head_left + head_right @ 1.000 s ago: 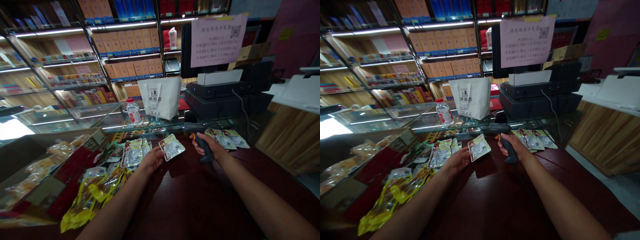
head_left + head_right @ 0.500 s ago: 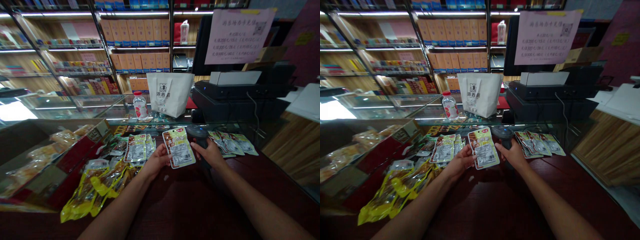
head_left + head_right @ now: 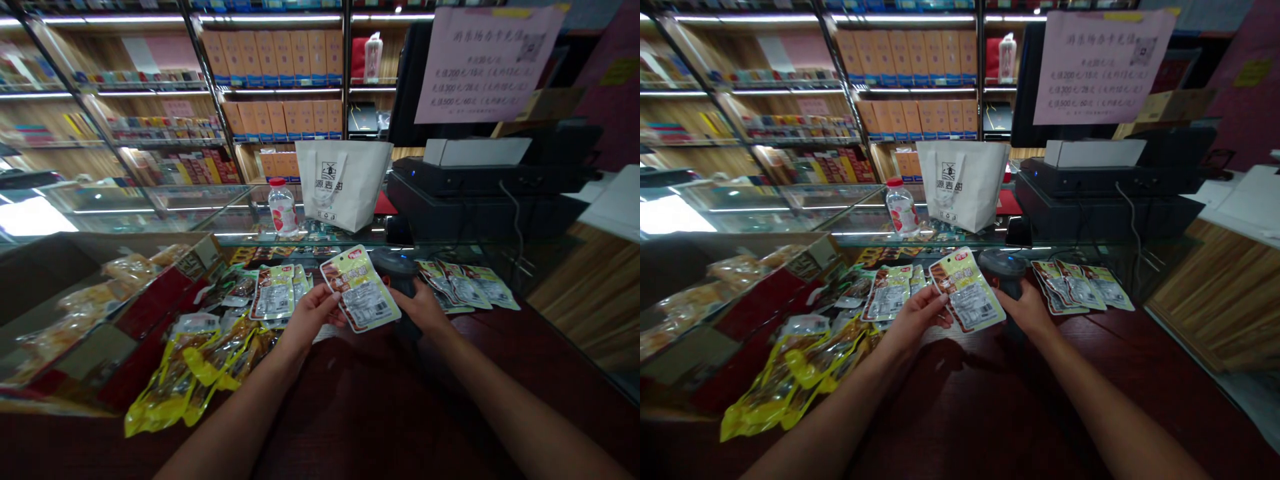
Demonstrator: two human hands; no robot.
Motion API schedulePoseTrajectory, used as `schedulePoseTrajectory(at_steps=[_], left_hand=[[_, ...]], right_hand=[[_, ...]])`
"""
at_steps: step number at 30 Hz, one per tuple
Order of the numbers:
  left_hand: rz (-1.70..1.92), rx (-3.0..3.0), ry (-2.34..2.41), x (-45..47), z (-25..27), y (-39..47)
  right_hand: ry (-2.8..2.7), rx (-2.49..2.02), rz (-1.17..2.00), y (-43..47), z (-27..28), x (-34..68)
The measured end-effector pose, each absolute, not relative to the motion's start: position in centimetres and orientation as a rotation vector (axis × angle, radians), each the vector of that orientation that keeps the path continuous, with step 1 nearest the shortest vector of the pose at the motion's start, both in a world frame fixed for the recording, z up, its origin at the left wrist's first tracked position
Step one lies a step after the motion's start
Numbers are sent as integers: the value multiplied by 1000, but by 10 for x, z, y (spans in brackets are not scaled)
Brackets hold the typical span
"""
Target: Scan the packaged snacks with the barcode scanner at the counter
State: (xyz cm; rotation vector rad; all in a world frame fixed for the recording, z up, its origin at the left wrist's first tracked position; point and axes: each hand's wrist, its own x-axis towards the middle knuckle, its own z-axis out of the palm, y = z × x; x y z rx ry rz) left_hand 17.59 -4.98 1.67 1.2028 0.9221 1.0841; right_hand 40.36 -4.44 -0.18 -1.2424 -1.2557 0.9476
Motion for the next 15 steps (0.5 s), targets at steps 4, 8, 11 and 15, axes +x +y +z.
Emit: schedulePoseTrajectory(at_steps=[4, 8, 11, 15], left_hand=[[1346, 1354, 1066, 159, 27, -41], [1544, 1402, 1179, 142, 35, -35], [1595, 1344, 1191, 137, 36, -35], [1596, 1271, 1170, 137, 34, -35]], right_hand=[[-1305, -1179, 1006, -47, 5, 406], [-1425, -1179, 934, -56, 17, 409], [-1558, -1220, 894, -66, 24, 408], [-1698, -1286, 919, -72, 30, 405]])
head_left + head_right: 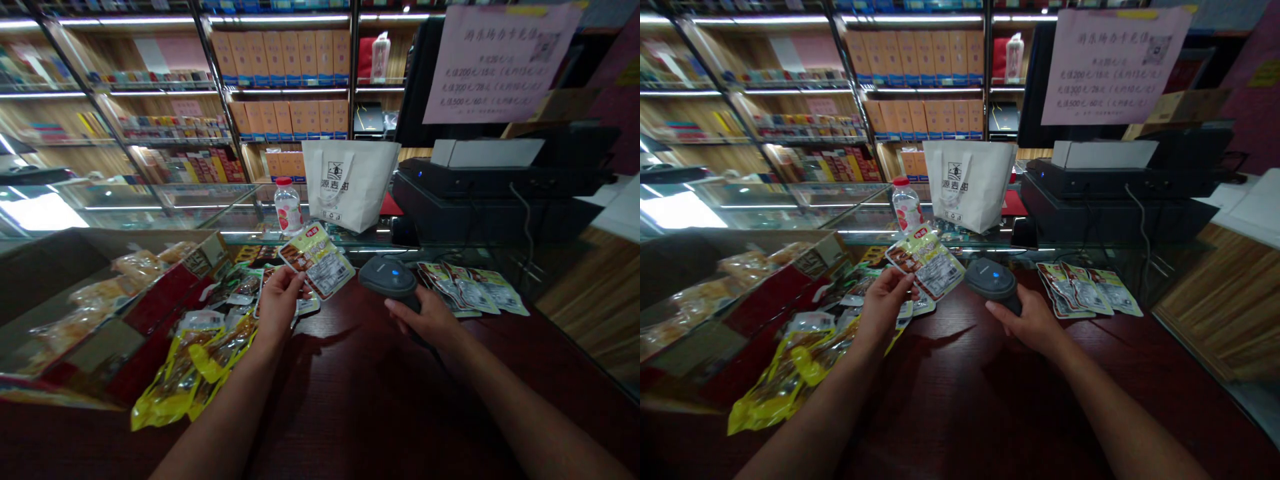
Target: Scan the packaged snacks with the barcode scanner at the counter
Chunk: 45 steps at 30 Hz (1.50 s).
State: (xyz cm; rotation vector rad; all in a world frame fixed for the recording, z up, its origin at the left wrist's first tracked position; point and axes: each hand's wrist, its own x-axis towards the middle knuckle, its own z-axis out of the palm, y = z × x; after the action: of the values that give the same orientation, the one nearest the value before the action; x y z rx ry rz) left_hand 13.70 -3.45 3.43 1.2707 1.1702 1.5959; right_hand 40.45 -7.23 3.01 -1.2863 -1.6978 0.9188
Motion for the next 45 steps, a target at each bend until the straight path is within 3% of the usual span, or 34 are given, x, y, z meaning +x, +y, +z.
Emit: schedulePoseTrajectory(at_steps=[23, 31, 38, 45], left_hand=[[1607, 1290, 1236, 135, 34, -35], [1600, 1284, 1232, 112, 56, -32], [1126, 1279, 1406, 35, 84, 5], [667, 1309, 1700, 5, 74, 17]], right_hand=[[-1773, -1253, 845, -74, 29, 402], [-1759, -1235, 900, -69, 21, 403], [-1682, -1165, 999, -62, 20, 407], [-1639, -1140, 1007, -55, 18, 411]])
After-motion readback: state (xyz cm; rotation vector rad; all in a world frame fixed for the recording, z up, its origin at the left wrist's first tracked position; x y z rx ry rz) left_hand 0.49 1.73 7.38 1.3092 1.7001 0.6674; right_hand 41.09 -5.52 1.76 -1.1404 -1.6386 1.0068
